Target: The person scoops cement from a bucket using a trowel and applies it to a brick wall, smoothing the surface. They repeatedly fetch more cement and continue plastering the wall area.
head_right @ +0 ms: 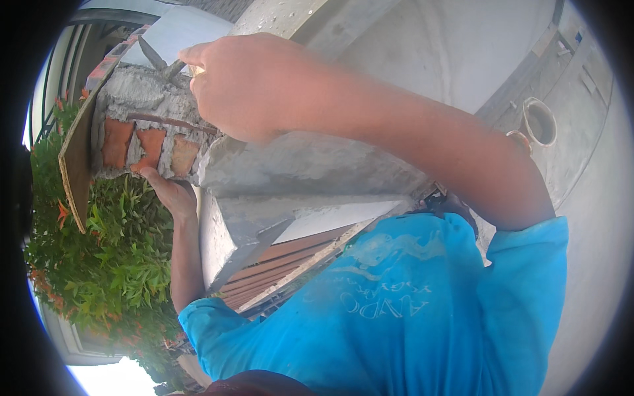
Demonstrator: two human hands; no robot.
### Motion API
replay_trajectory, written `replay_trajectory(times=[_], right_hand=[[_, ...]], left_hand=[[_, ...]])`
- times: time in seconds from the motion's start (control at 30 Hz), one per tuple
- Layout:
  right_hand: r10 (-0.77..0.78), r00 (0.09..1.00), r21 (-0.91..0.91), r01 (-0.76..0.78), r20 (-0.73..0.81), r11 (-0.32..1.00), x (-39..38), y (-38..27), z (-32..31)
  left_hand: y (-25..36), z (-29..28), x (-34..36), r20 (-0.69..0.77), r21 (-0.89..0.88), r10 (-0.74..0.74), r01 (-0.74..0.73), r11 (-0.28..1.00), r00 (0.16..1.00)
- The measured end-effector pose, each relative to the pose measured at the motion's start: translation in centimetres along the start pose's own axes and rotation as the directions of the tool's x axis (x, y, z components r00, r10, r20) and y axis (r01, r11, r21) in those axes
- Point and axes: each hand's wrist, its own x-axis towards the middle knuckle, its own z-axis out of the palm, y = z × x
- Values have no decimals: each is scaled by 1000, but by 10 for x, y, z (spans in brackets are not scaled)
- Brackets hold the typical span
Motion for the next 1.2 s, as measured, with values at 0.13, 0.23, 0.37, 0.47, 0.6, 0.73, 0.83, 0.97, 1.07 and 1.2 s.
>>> replay_trajectory(times=[0.13, 0.23, 0.37, 0.47, 0.6, 0.73, 0.83, 0.97, 1.07, 1.2], right_hand=[[-206, 957, -53, 199, -204, 979, 2, 8, 9], [-340, 919, -228, 294, -198, 928, 0, 12, 9], [-393, 894, -305, 321, -216, 897, 1, 10, 5], [-305, 941, -236, 265, -149, 935, 2, 9, 5], [-151, 981, -95, 141, -118, 985, 13, 5, 5], [1, 999, -103, 5, 53, 995, 23, -3, 0], [67, 989, -130, -50, 133, 990, 30, -9, -4], [250, 922, -190, -199, 295, 961, 37, -25, -12], [371, 837, -132, -348, 401, 928, 42, -12, -11], [-250, 962, -429, 273, 109, 861, 13, -4, -16]], left_hand=[[5, 5, 0, 14, -3, 1, -1, 1000, 1000], [5, 6, -1, -18, -22, -35, 35, 999, 999], [-2, -4, -3, -26, -14, -43, 43, 999, 999], [1, 0, -1, -44, -11, -59, 58, 998, 997], [1, -1, -2, -11, -65, -45, 44, 997, 999], [6, 15, -2, -94, -27, 18, -21, 999, 995], [6, 6, -2, -39, -28, -23, 22, 999, 999], [5, 6, -1, 1, -24, -38, 38, 999, 999], [1, -1, 4, 20, -13, -22, 23, 1000, 1000], [-1, -5, -3, 36, 23, -11, 10, 1000, 999]])
